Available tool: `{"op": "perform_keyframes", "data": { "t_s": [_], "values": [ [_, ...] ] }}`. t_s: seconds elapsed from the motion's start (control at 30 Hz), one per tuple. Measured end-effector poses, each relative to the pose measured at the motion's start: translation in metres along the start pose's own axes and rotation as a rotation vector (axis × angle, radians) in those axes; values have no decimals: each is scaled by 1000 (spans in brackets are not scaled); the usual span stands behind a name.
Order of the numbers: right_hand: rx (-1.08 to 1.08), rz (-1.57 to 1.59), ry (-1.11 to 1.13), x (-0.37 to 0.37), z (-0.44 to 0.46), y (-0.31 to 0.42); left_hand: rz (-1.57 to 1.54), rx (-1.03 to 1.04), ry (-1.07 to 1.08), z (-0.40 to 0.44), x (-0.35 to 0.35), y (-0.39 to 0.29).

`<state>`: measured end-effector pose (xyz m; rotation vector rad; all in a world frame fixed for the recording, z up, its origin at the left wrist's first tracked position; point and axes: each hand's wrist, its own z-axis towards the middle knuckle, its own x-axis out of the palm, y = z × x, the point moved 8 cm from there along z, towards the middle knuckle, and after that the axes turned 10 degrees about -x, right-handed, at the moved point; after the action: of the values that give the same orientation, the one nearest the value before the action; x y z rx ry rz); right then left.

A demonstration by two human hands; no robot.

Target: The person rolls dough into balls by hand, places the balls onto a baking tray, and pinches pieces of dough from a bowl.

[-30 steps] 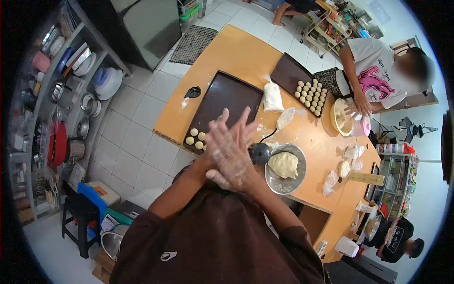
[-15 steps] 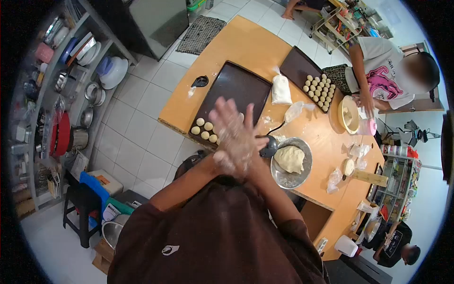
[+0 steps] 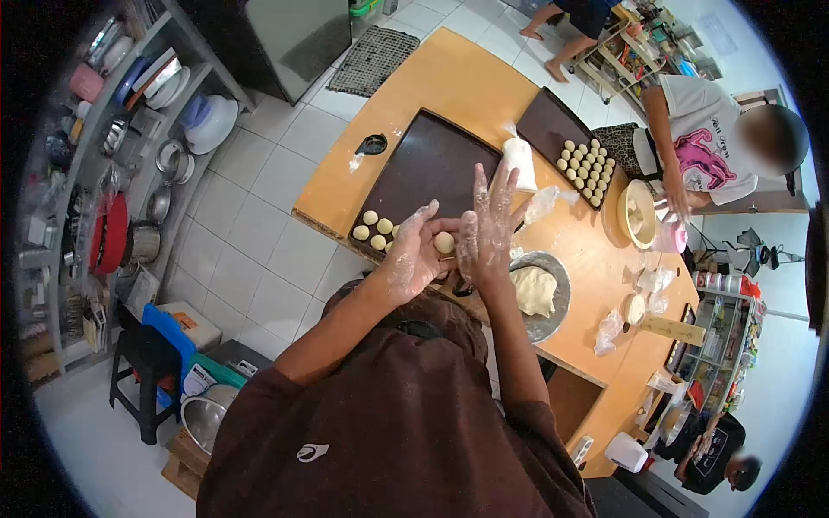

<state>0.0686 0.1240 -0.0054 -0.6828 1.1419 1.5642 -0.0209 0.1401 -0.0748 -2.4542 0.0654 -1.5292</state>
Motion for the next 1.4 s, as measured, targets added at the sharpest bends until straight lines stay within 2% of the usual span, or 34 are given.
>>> {"op": "perform_keyframes", "data": {
  "t_s": [0.03,0.1,0.2,0.23,0.33,0.53,0.77,0.87,0.9,1.0,1.2,1.3,1.4],
  "values": [
    [16,52,-1,-3,-1,-4,-49,-10,-80,1,-10,4],
    [18,166,-49,-13,-3,-8,-85,-30,-70,4,-29,8],
    [-24,331,96,-22,-8,6,-113,-34,-140,4,-42,8],
    [-98,331,84,-26,-9,16,-109,-32,-122,3,-42,6],
    [-261,220,309,-15,-18,40,-31,-12,-67,-1,-27,1],
    [-235,323,154,1,-29,23,-54,16,135,0,-23,4],
    [-174,299,22,-16,-20,25,86,88,8,-12,-33,-2],
    [-60,586,53,-13,-19,27,104,103,-17,-11,-43,-4],
    [-141,491,-16,-14,-20,30,36,130,24,-13,-43,-4],
    [-113,497,-34,-8,-23,24,-8,83,11,-13,-45,0],
    [-102,414,-151,-3,-29,28,42,127,-112,-12,-59,-2],
    [-148,326,-130,6,-29,31,-1,104,-180,-18,-56,-6],
    [-174,393,-154,13,-22,26,30,99,-188,-15,-59,-12]
  ]
}}
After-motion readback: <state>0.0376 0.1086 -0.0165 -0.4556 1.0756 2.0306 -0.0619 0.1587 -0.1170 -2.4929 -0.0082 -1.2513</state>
